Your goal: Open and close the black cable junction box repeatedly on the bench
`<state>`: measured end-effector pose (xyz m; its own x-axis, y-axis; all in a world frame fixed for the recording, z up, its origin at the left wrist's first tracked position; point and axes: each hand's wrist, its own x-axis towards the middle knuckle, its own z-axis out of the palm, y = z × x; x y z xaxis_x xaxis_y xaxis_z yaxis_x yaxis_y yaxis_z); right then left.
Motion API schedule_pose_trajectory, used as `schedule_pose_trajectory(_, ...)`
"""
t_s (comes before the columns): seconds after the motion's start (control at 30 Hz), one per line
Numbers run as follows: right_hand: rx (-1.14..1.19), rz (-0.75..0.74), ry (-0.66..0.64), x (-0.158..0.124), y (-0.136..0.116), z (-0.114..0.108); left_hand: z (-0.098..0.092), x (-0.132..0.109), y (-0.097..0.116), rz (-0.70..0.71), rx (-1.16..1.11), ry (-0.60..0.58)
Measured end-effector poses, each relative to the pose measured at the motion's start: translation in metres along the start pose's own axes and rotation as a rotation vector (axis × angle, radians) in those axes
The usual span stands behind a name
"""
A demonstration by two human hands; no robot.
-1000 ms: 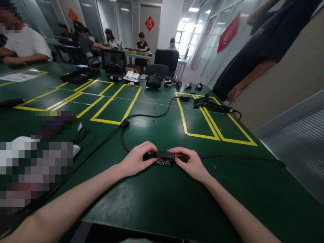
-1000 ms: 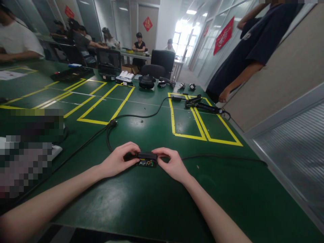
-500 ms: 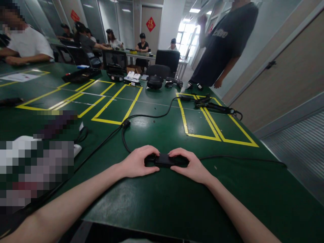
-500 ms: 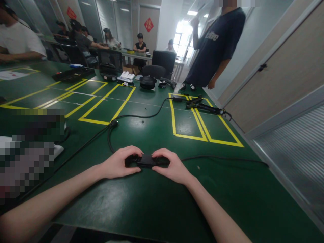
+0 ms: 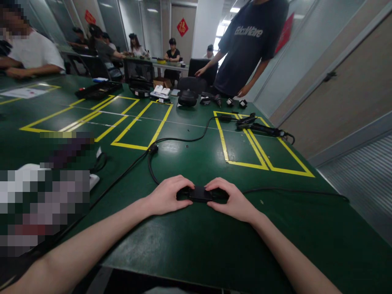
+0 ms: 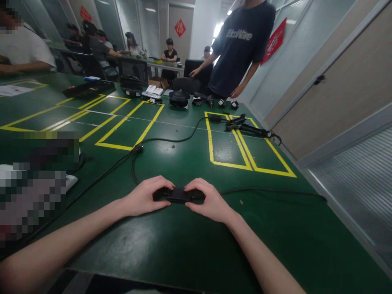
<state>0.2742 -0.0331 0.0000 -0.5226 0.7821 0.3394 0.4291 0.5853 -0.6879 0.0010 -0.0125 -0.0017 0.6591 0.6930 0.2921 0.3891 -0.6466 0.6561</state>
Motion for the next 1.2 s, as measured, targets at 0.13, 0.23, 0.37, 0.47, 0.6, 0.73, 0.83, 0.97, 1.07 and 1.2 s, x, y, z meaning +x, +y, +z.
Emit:
schedule_pose_trajectory(0.13,-0.084,-0.051,-0.009,-0.002,0.002,0.002,0.000,0.001,0.002,-0.012,0.046,-0.008)
schedule_pose_trajectory(0.23,-0.148,-0.072,-0.017,-0.003,0.000,0.003,0.001,0.003,0.004,0.012,0.114,-0.024)
schedule_pose_trajectory(0.37,-0.204,-0.091,-0.037,-0.002,-0.008,0.005,0.004,0.006,0.007,0.055,0.262,-0.061)
schedule_pose_trajectory(0.47,-0.239,-0.072,-0.081,-0.001,-0.014,0.008,0.007,0.006,0.007,0.097,0.391,-0.101)
schedule_pose_trajectory(0.6,-0.314,-0.034,-0.125,-0.001,-0.016,0.012,0.007,0.005,0.006,0.161,0.421,-0.123)
schedule_pose_trajectory(0.73,-0.449,-0.098,-0.148,-0.003,-0.014,0.014,0.004,0.005,0.007,0.169,0.376,-0.106)
schedule_pose_trajectory(0.83,-0.510,-0.144,-0.144,-0.004,-0.015,0.014,0.002,0.005,0.008,0.184,0.359,-0.103)
schedule_pose_trajectory(0.97,-0.526,-0.164,-0.117,-0.003,-0.018,0.013,0.002,0.005,0.009,0.191,0.356,-0.108)
schedule_pose_trajectory(1.07,-0.530,-0.174,-0.094,-0.003,-0.018,0.013,0.003,0.004,0.008,0.186,0.370,-0.096)
schedule_pose_trajectory(1.2,-0.540,-0.163,-0.096,-0.004,-0.017,0.014,0.003,0.003,0.007,0.217,0.384,-0.058)
